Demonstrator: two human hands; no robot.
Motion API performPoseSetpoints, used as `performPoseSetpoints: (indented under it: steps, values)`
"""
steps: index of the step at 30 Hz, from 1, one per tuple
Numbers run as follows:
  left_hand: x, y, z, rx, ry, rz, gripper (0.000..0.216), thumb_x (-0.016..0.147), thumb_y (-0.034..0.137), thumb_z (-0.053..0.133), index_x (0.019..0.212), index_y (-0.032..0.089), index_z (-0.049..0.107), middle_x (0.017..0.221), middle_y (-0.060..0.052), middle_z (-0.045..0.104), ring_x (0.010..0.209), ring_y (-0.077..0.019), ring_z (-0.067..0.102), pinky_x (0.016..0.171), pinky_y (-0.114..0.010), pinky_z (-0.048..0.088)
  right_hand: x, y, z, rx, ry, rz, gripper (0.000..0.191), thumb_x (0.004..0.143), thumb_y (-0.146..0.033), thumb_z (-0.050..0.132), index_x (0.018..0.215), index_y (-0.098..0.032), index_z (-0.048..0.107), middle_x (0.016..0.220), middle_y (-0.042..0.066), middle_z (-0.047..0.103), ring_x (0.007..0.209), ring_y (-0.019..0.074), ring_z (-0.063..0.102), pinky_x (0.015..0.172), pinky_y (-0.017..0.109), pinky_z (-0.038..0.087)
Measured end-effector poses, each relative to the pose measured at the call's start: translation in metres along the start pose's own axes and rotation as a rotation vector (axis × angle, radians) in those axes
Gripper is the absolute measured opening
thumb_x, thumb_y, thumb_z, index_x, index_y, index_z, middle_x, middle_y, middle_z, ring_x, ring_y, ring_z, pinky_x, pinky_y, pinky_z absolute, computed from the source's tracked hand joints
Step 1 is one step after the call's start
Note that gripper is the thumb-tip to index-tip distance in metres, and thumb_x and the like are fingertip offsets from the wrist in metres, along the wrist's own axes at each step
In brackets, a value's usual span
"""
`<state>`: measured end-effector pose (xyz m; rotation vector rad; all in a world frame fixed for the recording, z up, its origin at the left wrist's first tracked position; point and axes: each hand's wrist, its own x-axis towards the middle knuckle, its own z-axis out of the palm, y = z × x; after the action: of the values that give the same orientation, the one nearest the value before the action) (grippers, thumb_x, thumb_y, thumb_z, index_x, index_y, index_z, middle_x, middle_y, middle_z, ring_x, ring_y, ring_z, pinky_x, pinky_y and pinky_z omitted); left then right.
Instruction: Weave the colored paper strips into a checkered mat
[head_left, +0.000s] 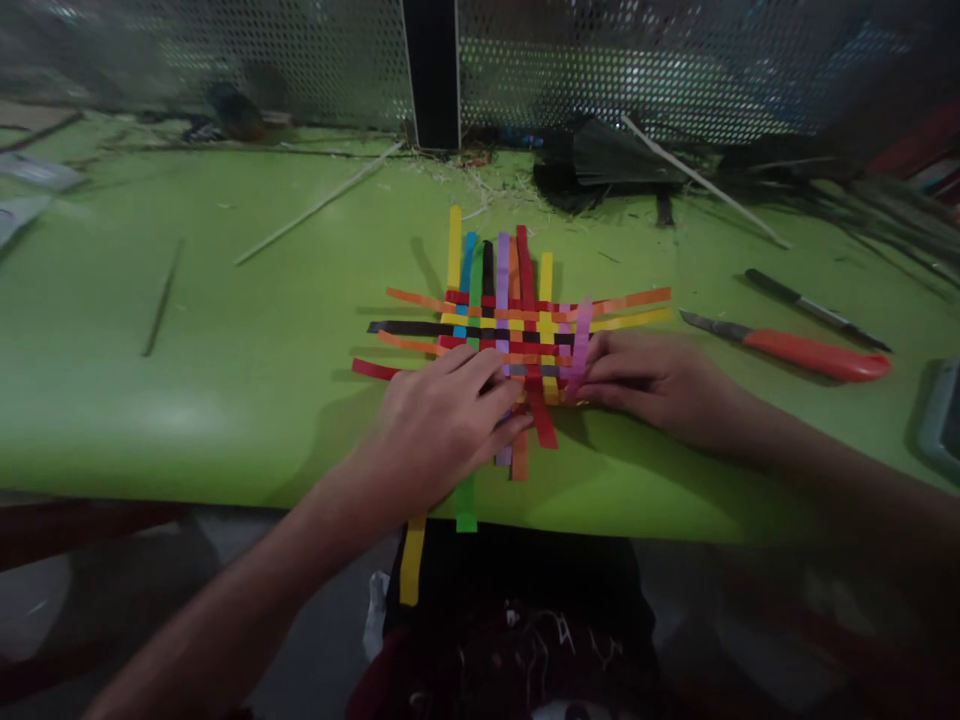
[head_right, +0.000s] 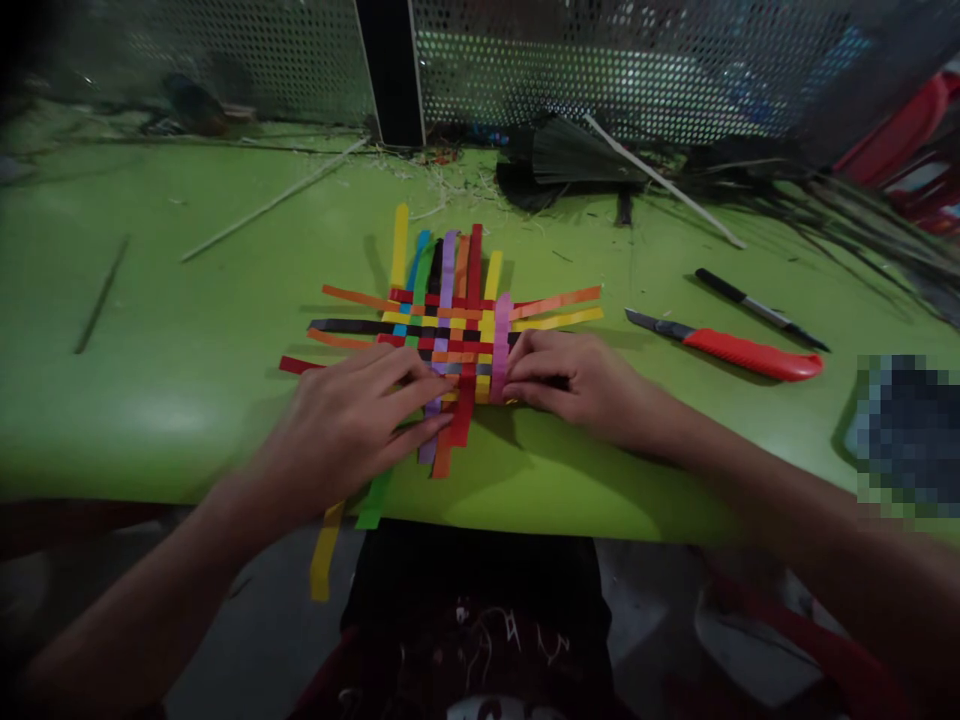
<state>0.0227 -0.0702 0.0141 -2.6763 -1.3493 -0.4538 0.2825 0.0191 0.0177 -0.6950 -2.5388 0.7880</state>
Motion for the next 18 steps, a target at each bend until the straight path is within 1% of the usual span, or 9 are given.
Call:
performPoseSetpoints:
  steps: [2, 6, 8, 11, 15, 18]
  values:
    - [0.001, 0.001, 0.002, 0.044, 0.021, -0.002, 0.028, 0.109, 0.028, 0.049, 0.108, 0.016, 0.074, 0.099, -0.009, 0.069, 0.086, -0.0241, 0.064, 0.063, -0.031, 0.044, 0.000, 0.001, 0.001, 0.019, 0.008, -0.009, 0.013, 0.097, -0.033, 0.068, 0.094, -0.031, 0.080, 0.095, 0.000, 0.077, 0.086, 0.0177, 0.073, 0.079, 0.032, 0.058]
    - [0.007, 0.003, 0.003, 0.111, 0.007, 0.002, 0.027, 0.108, 0.023, 0.047, 0.106, 0.019, 0.074, 0.094, -0.007, 0.069, 0.077, -0.0236, 0.063, 0.055, -0.031, 0.035, 0.001, 0.001, 0.001, 0.038, 0.013, -0.027, 0.013, 0.097, -0.032, 0.069, 0.092, -0.029, 0.080, 0.095, 0.001, 0.077, 0.083, 0.0167, 0.072, 0.078, 0.031, 0.059]
    - [0.010, 0.002, 0.002, 0.117, 0.012, 0.027, 0.028, 0.107, 0.022, 0.047, 0.098, 0.018, 0.073, 0.091, -0.007, 0.069, 0.075, -0.0232, 0.063, 0.053, -0.032, 0.033, 0.001, 0.000, 0.000, 0.033, 0.007, -0.013, 0.012, 0.097, -0.031, 0.069, 0.091, -0.029, 0.080, 0.097, 0.001, 0.078, 0.084, 0.0167, 0.072, 0.078, 0.032, 0.059]
    - [0.012, 0.001, 0.002, 0.088, 0.039, 0.039, 0.029, 0.107, 0.021, 0.048, 0.091, 0.016, 0.072, 0.087, -0.005, 0.070, 0.071, -0.0207, 0.063, 0.053, -0.032, 0.033, 0.000, 0.000, -0.001, 0.037, 0.002, 0.013, 0.012, 0.096, -0.031, 0.069, 0.090, -0.031, 0.080, 0.100, 0.001, 0.078, 0.087, 0.0174, 0.073, 0.081, 0.032, 0.059]
    - [0.012, 0.001, 0.005, 0.082, 0.112, 0.028, 0.025, 0.106, 0.019, 0.052, 0.091, 0.015, 0.072, 0.085, -0.003, 0.072, 0.067, -0.0175, 0.063, 0.054, -0.031, 0.036, 0.000, 0.002, 0.000, 0.072, -0.001, 0.013, 0.013, 0.096, -0.032, 0.069, 0.091, -0.030, 0.081, 0.100, 0.001, 0.078, 0.087, 0.0181, 0.073, 0.081, 0.033, 0.060]
    - [0.011, 0.002, 0.007, 0.108, 0.135, 0.043, 0.028, 0.107, 0.018, 0.048, 0.093, 0.016, 0.072, 0.089, -0.003, 0.076, 0.068, -0.0165, 0.064, 0.054, -0.031, 0.037, 0.000, 0.003, 0.003, 0.085, -0.009, 0.024, 0.014, 0.097, -0.032, 0.068, 0.094, -0.031, 0.081, 0.102, 0.003, 0.077, 0.089, 0.0199, 0.073, 0.081, 0.035, 0.060]
